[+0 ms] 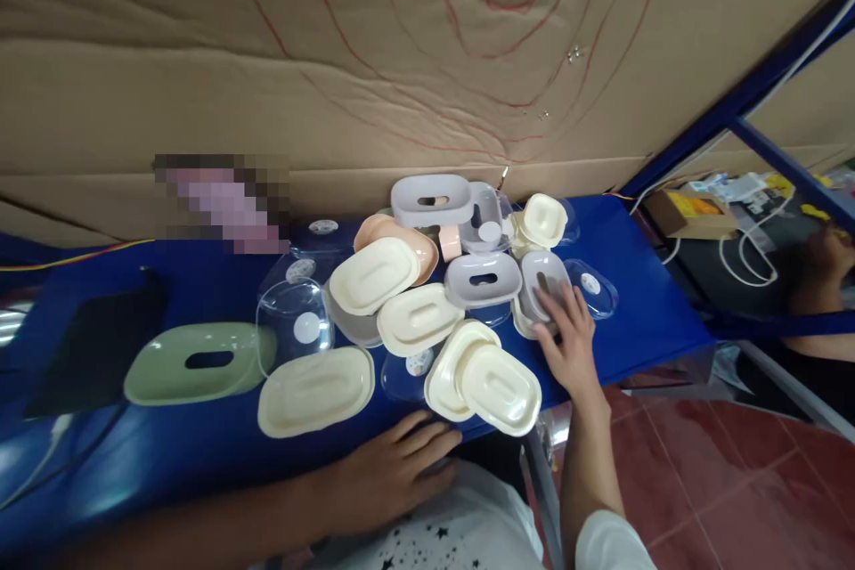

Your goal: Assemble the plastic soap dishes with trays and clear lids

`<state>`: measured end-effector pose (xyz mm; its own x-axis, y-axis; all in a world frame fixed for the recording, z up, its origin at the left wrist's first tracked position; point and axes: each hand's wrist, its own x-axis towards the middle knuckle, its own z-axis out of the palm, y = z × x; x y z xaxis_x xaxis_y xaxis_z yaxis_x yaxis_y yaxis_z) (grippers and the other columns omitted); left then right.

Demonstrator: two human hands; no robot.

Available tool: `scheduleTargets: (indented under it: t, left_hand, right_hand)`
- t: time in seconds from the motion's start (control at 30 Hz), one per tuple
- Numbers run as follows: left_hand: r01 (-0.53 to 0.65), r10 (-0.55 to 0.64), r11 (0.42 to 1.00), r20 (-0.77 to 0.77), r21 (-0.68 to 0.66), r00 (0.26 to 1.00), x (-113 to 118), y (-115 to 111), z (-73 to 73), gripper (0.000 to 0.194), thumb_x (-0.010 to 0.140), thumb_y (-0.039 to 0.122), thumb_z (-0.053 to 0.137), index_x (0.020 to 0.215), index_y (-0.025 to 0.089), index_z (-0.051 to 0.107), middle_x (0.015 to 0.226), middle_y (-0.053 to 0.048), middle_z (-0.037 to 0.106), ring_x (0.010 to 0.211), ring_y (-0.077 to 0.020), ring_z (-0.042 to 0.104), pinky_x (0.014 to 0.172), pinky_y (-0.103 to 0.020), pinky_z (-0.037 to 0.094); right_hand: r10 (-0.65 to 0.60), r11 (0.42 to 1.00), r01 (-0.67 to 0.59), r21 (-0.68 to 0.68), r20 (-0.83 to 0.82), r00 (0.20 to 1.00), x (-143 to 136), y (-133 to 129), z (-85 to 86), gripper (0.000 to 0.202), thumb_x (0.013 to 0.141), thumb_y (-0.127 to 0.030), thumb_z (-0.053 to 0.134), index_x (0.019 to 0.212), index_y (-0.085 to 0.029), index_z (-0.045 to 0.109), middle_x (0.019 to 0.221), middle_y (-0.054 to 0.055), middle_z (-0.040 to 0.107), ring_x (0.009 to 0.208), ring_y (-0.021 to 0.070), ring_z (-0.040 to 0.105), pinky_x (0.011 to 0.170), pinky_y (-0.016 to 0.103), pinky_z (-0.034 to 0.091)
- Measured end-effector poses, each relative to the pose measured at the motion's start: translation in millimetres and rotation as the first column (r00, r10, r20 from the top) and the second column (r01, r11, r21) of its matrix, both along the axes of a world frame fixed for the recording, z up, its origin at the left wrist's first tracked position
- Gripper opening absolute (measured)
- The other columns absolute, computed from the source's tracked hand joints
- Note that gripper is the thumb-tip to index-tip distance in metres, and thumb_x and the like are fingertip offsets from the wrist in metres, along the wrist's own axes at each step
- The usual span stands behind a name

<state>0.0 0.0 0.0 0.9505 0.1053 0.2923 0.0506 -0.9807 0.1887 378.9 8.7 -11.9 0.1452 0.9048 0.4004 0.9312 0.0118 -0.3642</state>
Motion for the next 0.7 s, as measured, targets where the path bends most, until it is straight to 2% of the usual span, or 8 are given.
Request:
scheduleTargets:
  t: [0.07,0.2,0.3,0.4,0.47,0.57,0.63,0.7]
  left_hand:
    - [-0.010,0.009,0.997,0.014,0.072,1.000,1,-2,1.6,0.027,0.108,0.028,0.059,0.132,0.021,0.069,0.147,-0.011,0.065,0.132,-0.0253,0.060,0.119,-0.044,0.042]
    - [-0.073,0.071,0.970,0.015,0.231,0.997,6,-8,4.2,0.034,0.109,0.030,0.059,0.142,0.023,0.066,0.162,-0.008,0.056,0.151,-0.0255,0.046,0.123,-0.044,0.040]
    - [-0.144,0.156,0.958,-0.030,0.250,0.987,18,-15,2.9,0.043,0.108,0.033,0.062,0.151,0.024,0.061,0.170,-0.008,0.048,0.156,-0.0272,0.041,0.126,-0.048,0.038]
    - [-0.240,0.255,0.952,-0.058,0.190,0.965,44,-23,-3.0,0.054,0.108,0.046,0.060,0.157,0.024,0.055,0.174,-0.008,0.042,0.160,-0.0305,0.036,0.129,-0.055,0.034]
    - [-0.341,0.352,0.929,-0.058,0.145,0.934,67,-25,-7.1,0.062,0.109,0.055,0.056,0.162,0.023,0.050,0.175,-0.009,0.040,0.161,-0.0330,0.034,0.129,-0.060,0.033]
    - [-0.481,0.489,0.871,-0.085,0.096,0.868,104,-25,-9.5,0.067,0.111,0.057,0.049,0.167,0.022,0.042,0.180,-0.009,0.030,0.164,-0.0354,0.029,0.129,-0.066,0.032]
    - [-0.524,0.528,0.849,-0.096,0.060,0.844,123,-23,-8.1,0.072,0.109,0.058,0.053,0.169,0.022,0.038,0.181,-0.010,0.026,0.166,-0.0384,0.023,0.129,-0.070,0.029]
    - [-0.539,0.539,0.842,-0.094,0.035,0.837,131,-22,-5.6,0.077,0.106,0.059,0.058,0.171,0.022,0.036,0.181,-0.013,0.026,0.167,-0.0403,0.019,0.130,-0.073,0.025]
  right_hand:
    - [-0.004,0.999,0.004,0.032,0.002,1.000,-3,-5,-2.5,0.047,0.103,-0.054,0.063,0.141,-0.028,0.070,0.164,0.012,0.054,0.157,0.0379,0.043,0.125,0.063,0.040]
    - [-0.192,0.956,0.205,0.212,-0.080,0.978,13,-10,-11.0,0.045,0.106,-0.048,0.060,0.142,-0.023,0.069,0.149,0.015,0.065,0.149,0.0352,0.053,0.125,0.062,0.041]
    - [-0.265,0.943,0.264,0.203,-0.023,0.964,31,-7,-14.8,0.048,0.106,-0.051,0.056,0.141,-0.021,0.071,0.159,0.018,0.058,0.155,0.0394,0.047,0.126,0.068,0.035]
    - [-0.290,0.953,0.284,0.102,0.052,0.956,39,-6,-14.3,0.053,0.108,-0.054,0.051,0.147,-0.023,0.068,0.174,0.018,0.040,0.165,0.0459,0.027,0.126,0.077,0.024]
    - [-0.254,0.965,0.252,0.068,0.032,0.967,36,-12,-12.2,0.055,0.110,-0.052,0.044,0.156,-0.026,0.060,0.179,0.016,0.030,0.168,0.0442,0.018,0.127,0.077,0.022]
    - [-0.059,0.996,0.063,0.070,-0.059,0.996,22,-31,-9.0,0.054,0.112,-0.044,0.039,0.163,-0.030,0.051,0.179,0.012,0.031,0.167,0.0370,0.025,0.128,0.067,0.030]
    - [0.046,0.998,-0.043,0.050,-0.065,0.997,12,-44,-8.1,0.054,0.111,-0.044,0.043,0.163,-0.033,0.050,0.178,0.011,0.034,0.165,0.0366,0.030,0.128,0.065,0.032]
    - [0.058,0.998,-0.057,0.018,-0.022,0.998,6,-53,-8.5,0.055,0.108,-0.047,0.049,0.161,-0.034,0.051,0.179,0.011,0.031,0.165,0.0390,0.029,0.127,0.067,0.031]
